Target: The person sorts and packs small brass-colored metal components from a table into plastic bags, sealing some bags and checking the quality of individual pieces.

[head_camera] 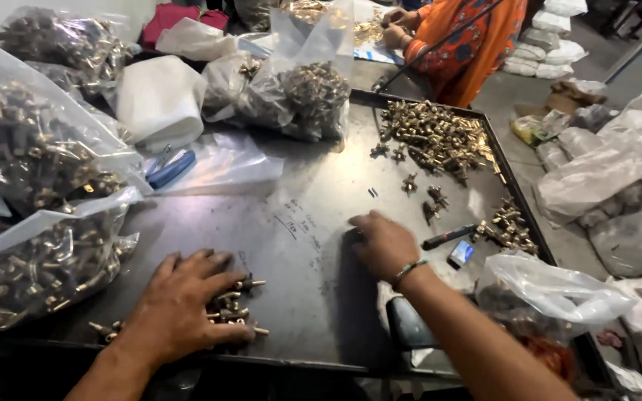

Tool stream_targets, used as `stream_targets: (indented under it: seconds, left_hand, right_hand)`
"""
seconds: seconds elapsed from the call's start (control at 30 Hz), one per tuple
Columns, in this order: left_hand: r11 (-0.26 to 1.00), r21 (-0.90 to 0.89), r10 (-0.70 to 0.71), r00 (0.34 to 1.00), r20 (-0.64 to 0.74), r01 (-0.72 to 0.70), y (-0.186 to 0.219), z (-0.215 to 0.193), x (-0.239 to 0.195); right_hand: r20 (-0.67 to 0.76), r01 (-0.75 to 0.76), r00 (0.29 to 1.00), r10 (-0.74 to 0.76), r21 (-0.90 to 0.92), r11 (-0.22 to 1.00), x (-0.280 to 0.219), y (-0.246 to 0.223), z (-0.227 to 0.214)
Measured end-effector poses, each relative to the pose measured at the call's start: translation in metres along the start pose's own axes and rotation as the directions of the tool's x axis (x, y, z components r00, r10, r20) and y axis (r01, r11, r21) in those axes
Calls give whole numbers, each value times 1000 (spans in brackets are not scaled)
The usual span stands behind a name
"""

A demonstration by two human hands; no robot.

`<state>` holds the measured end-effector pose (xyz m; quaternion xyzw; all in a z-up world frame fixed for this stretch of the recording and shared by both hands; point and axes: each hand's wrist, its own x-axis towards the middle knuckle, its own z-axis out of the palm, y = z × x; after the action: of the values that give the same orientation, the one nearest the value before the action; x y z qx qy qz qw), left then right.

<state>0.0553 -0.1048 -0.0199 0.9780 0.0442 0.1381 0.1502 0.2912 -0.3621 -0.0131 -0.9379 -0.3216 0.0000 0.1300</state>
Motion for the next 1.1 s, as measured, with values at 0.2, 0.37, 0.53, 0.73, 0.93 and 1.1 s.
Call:
stream_targets:
  seconds: [0.2, 0.37, 0.53, 0.73, 0.93, 1.1]
  left_hand:
    - [995, 64, -82, 993, 81, 77, 8, 8, -1]
    - [975, 175, -126, 988, -86, 140, -5, 17, -6]
    - [975, 205, -33, 969, -243, 85, 7, 11, -10]
    - [967, 43, 251, 914, -320, -251, 70, 15, -6]
    - [943, -61, 316, 937, -148, -328, 73, 37, 4]
    - [960, -102, 240, 955, -172, -259, 72, 35, 1]
  right_hand:
    - [3, 89, 996, -90, 114, 990, -62, -71, 7]
    - [0, 91, 996, -92, 188, 978, -93, -96, 2]
    - [-129, 107, 989, -68, 324, 940, -125, -98, 5]
    - [-314, 98, 947, 61, 466, 879, -142, -100, 25]
    - [-441, 192, 897, -15, 359, 913, -140, -103, 32]
    - [-412, 161, 911, -17, 318, 934, -143, -105, 31]
